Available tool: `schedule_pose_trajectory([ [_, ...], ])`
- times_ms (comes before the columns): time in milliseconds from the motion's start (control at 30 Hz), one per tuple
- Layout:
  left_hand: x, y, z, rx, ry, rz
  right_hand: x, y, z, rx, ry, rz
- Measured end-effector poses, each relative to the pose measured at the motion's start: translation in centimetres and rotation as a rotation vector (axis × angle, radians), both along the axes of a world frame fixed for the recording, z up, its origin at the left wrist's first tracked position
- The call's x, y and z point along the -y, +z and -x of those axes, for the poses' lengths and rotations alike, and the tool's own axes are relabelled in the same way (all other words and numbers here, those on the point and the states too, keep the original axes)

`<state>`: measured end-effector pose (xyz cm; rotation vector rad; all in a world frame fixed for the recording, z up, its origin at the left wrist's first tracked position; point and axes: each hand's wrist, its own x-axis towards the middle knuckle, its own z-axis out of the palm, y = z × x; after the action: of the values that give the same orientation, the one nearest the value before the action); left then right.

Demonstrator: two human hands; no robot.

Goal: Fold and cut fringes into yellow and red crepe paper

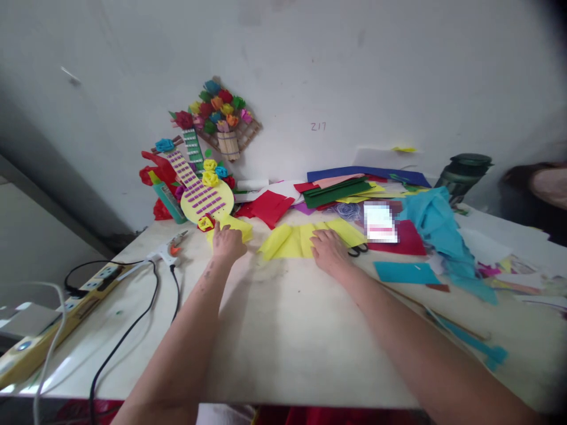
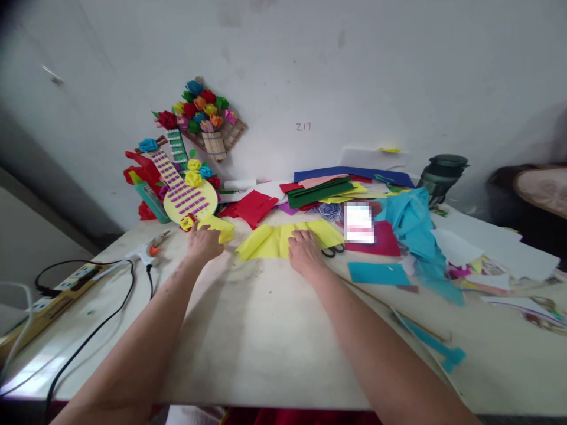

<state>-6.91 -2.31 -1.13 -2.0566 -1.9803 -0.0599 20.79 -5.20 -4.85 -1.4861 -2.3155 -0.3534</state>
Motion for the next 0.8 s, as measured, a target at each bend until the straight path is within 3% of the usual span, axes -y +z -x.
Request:
schedule_pose_trajectory([
  [200, -0.2, -0.5, -0.5, -0.093, -0.009, 0.023, -0.2, -0.2, 0.0, -0.007, 0.005, -0.003],
  [567, -0.6, -2.6, 0.9, -0.088, -0.044, -0.005, -0.2, -0.1, -0.1, -0.017, 0.001, 0.029],
  [800, 0.0, -2.7, 1.5, -0.057, -0.044, -0.025, -0.1, 0.0, 0.0, -0.009, 0.004, 0.027],
])
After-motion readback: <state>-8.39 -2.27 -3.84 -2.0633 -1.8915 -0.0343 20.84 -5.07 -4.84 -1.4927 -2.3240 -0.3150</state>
